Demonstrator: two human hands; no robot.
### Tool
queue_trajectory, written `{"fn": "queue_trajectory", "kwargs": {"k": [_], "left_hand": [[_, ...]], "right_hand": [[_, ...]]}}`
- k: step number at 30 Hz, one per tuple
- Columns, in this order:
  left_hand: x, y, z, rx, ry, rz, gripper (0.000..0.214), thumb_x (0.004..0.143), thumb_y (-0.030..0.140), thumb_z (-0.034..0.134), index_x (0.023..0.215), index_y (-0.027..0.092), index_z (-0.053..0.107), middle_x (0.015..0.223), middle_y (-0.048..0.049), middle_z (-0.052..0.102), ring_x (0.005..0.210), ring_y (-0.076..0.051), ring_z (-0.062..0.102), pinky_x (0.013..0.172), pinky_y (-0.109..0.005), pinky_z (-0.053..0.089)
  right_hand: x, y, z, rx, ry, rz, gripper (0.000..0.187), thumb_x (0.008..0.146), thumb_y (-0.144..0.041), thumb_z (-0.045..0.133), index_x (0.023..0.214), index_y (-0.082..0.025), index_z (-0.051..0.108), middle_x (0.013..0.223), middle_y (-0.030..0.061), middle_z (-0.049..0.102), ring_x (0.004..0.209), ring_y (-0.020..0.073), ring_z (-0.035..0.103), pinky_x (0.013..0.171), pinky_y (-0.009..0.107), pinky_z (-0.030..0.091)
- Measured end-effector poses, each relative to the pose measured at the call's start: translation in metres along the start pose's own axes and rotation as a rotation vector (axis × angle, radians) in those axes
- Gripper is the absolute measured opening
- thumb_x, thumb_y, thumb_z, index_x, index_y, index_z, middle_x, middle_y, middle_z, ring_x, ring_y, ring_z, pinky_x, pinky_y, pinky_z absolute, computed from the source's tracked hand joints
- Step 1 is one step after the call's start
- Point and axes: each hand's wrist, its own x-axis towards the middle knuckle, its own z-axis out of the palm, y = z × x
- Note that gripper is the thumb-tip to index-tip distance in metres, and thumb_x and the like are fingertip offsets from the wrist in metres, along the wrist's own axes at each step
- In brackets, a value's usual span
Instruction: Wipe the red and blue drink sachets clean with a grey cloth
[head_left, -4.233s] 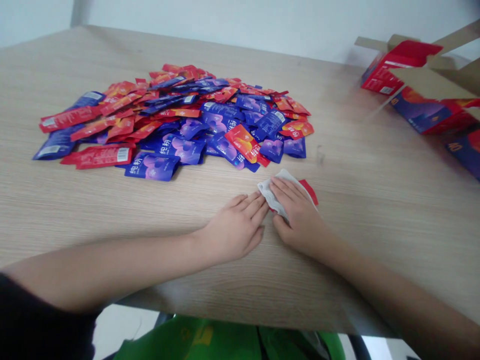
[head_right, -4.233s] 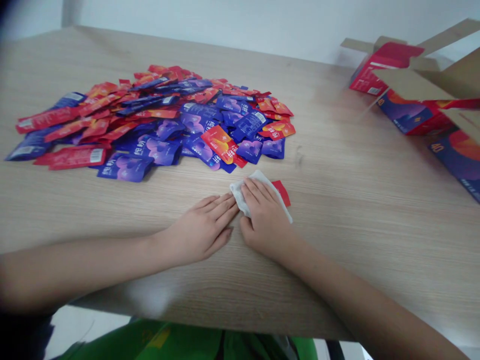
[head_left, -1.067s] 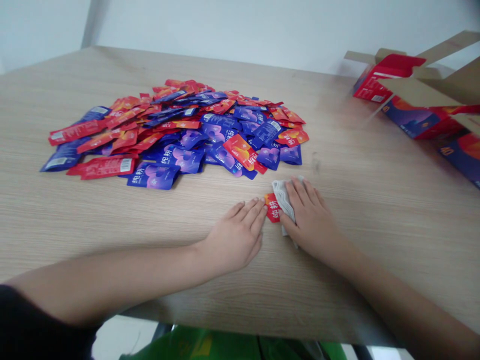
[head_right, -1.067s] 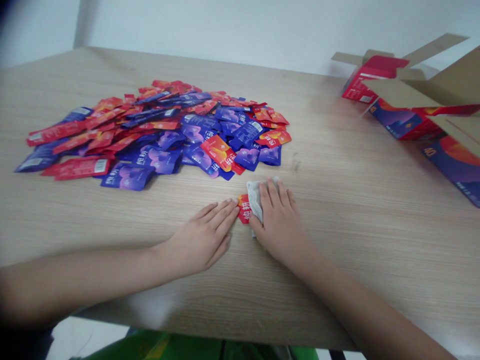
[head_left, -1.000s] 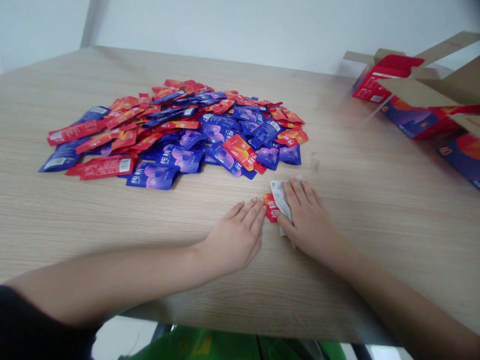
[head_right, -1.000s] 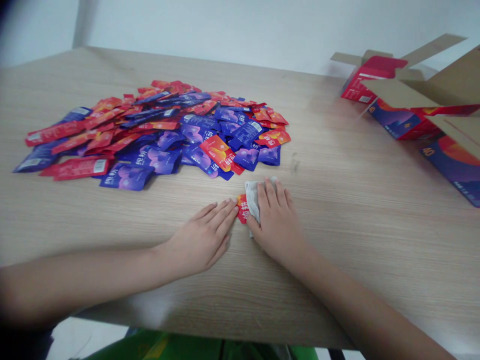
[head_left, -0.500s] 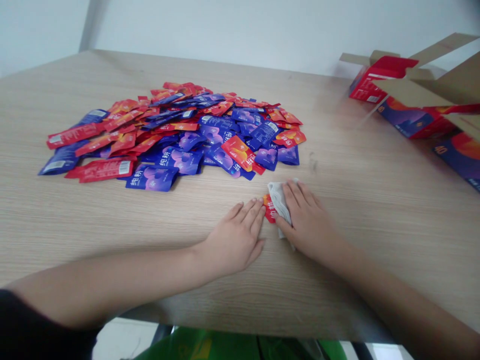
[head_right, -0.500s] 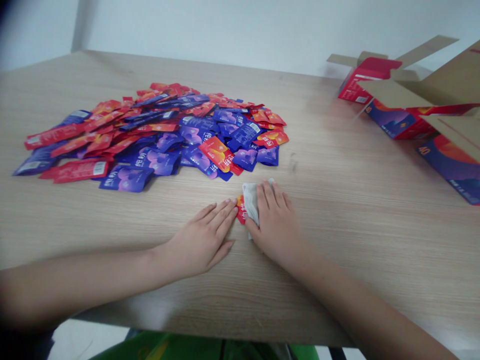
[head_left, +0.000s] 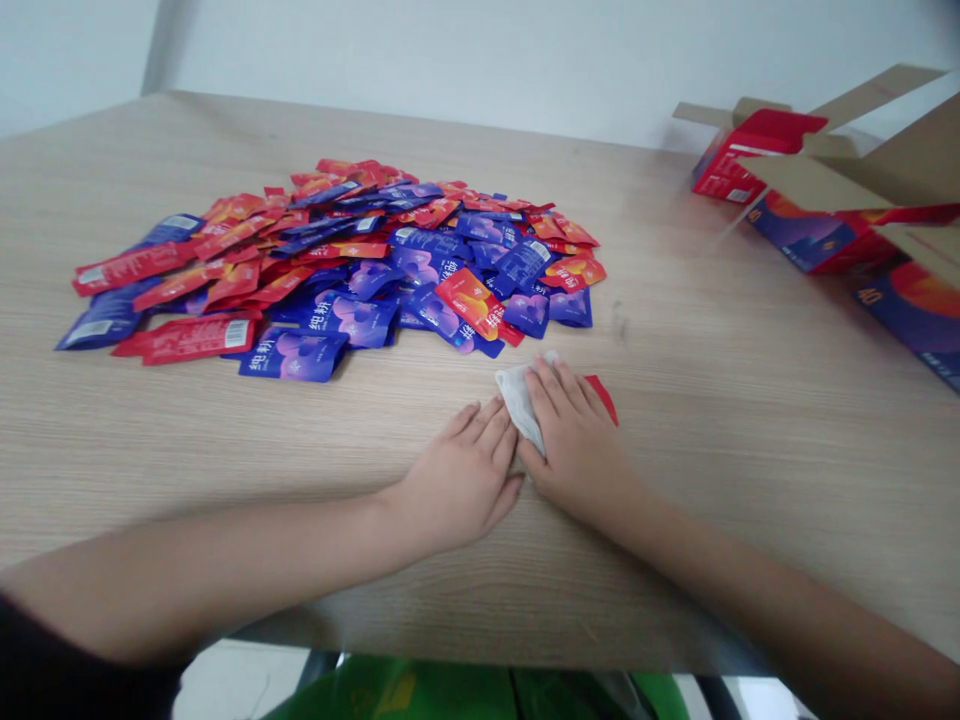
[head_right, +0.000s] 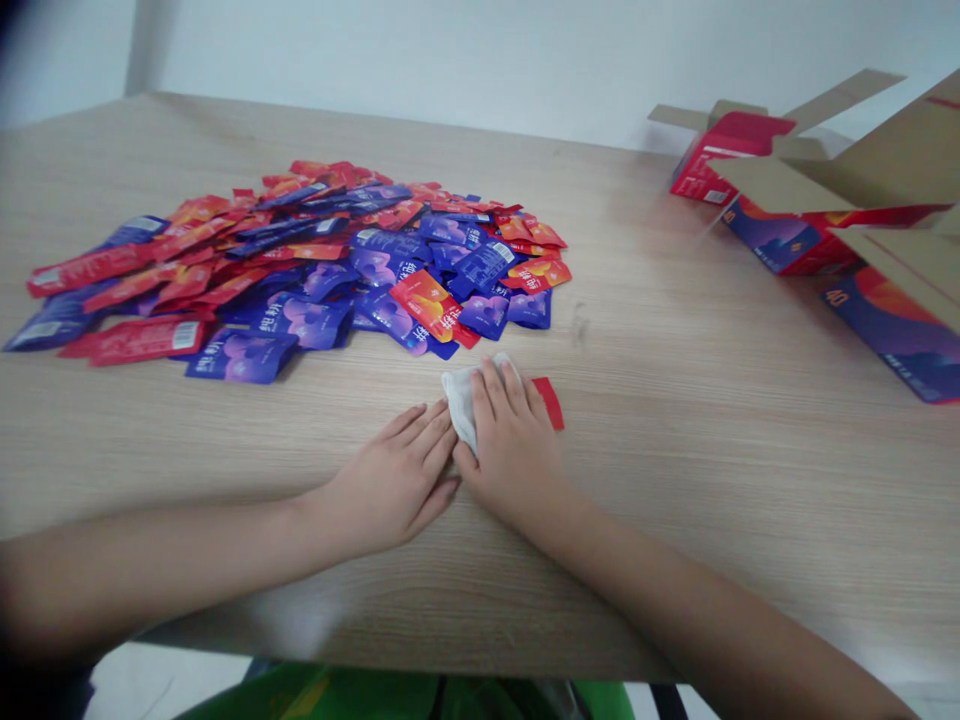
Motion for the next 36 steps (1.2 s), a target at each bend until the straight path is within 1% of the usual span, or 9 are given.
{"fn": "queue_trajectory", "kwargs": {"k": [4, 8, 12, 16, 22, 25, 28, 31, 36], "left_hand": [[0.000, -0.001, -0.001, 0.009, -0.015, 0.003, 0.059, 0.096, 0.038, 0.040, 0.140, -0.001, 0.044, 0.148, -0.0247, 0.042, 0.140, -0.035, 0.038, 0.113, -0.047, 0.033], [0.000, -0.001, -0.001, 0.012, -0.030, 0.002, 0.063, 0.097, 0.039, 0.038, 0.146, -0.001, 0.035, 0.153, -0.0241, 0.032, 0.142, -0.034, 0.034, 0.114, -0.046, 0.032], [-0.001, -0.001, 0.000, 0.004, -0.033, -0.003, 0.064, 0.096, 0.038, 0.040, 0.147, -0.001, 0.034, 0.154, -0.0237, 0.031, 0.143, -0.033, 0.033, 0.115, -0.046, 0.031], [-0.001, -0.001, 0.000, -0.008, -0.016, -0.005, 0.063, 0.096, 0.037, 0.040, 0.145, -0.001, 0.036, 0.153, -0.0245, 0.032, 0.142, -0.034, 0.034, 0.114, -0.047, 0.031], [-0.001, -0.002, -0.001, -0.040, 0.005, 0.012, 0.053, 0.094, 0.036, 0.044, 0.133, 0.000, 0.052, 0.139, -0.0247, 0.052, 0.137, -0.035, 0.042, 0.115, -0.047, 0.030], [-0.001, -0.002, -0.001, -0.033, -0.008, 0.007, 0.056, 0.096, 0.037, 0.041, 0.137, 0.000, 0.048, 0.145, -0.0245, 0.046, 0.139, -0.035, 0.039, 0.115, -0.047, 0.031], [-0.001, -0.002, -0.001, -0.027, -0.030, 0.002, 0.062, 0.097, 0.038, 0.039, 0.145, 0.000, 0.036, 0.153, -0.0237, 0.034, 0.143, -0.033, 0.033, 0.115, -0.046, 0.031], [-0.002, -0.003, 0.000, -0.025, -0.034, 0.000, 0.063, 0.097, 0.038, 0.039, 0.147, 0.000, 0.033, 0.155, -0.0231, 0.031, 0.143, -0.033, 0.032, 0.116, -0.046, 0.029], [-0.001, -0.003, 0.000, -0.035, -0.004, 0.003, 0.061, 0.096, 0.036, 0.041, 0.144, 0.000, 0.038, 0.152, -0.0237, 0.035, 0.143, -0.033, 0.033, 0.115, -0.047, 0.031]], "right_hand": [[-0.004, 0.003, -0.002, -0.014, -0.024, 0.008, 0.066, 0.090, -0.034, 0.043, 0.147, -0.002, 0.036, 0.156, 0.0161, 0.032, 0.145, 0.0303, 0.024, 0.117, 0.047, 0.024], [-0.012, 0.026, -0.004, -0.063, -0.063, 0.093, 0.069, 0.094, -0.041, 0.039, 0.147, 0.003, 0.034, 0.155, 0.0216, 0.030, 0.145, 0.0331, 0.024, 0.115, 0.051, 0.027], [-0.012, 0.040, -0.003, -0.050, -0.073, 0.150, 0.065, 0.096, -0.039, 0.032, 0.146, 0.003, 0.035, 0.154, 0.0231, 0.032, 0.145, 0.0323, 0.024, 0.114, 0.049, 0.031], [-0.006, 0.024, -0.003, -0.010, -0.030, 0.101, 0.064, 0.093, -0.035, 0.039, 0.146, 0.000, 0.038, 0.156, 0.0211, 0.029, 0.145, 0.0328, 0.023, 0.115, 0.050, 0.028], [-0.003, -0.007, -0.005, 0.088, -0.030, -0.080, 0.067, 0.087, -0.030, 0.046, 0.148, -0.006, 0.036, 0.157, 0.0148, 0.029, 0.146, 0.0286, 0.020, 0.118, 0.047, 0.023], [-0.006, 0.004, -0.006, 0.069, -0.038, -0.065, 0.066, 0.087, -0.032, 0.046, 0.148, -0.006, 0.038, 0.156, 0.0136, 0.032, 0.146, 0.0270, 0.022, 0.118, 0.045, 0.024], [-0.007, 0.028, -0.006, 0.010, -0.053, 0.041, 0.066, 0.090, -0.036, 0.043, 0.147, -0.002, 0.037, 0.155, 0.0171, 0.033, 0.145, 0.0299, 0.025, 0.116, 0.049, 0.027], [-0.006, 0.041, -0.005, -0.016, -0.064, 0.123, 0.065, 0.093, -0.036, 0.038, 0.147, 0.001, 0.036, 0.153, 0.0201, 0.035, 0.143, 0.0322, 0.027, 0.114, 0.049, 0.030], [-0.003, 0.018, -0.005, 0.026, -0.023, 0.013, 0.062, 0.089, -0.033, 0.043, 0.145, -0.005, 0.042, 0.153, 0.0157, 0.037, 0.143, 0.0325, 0.027, 0.115, 0.050, 0.028]]}}
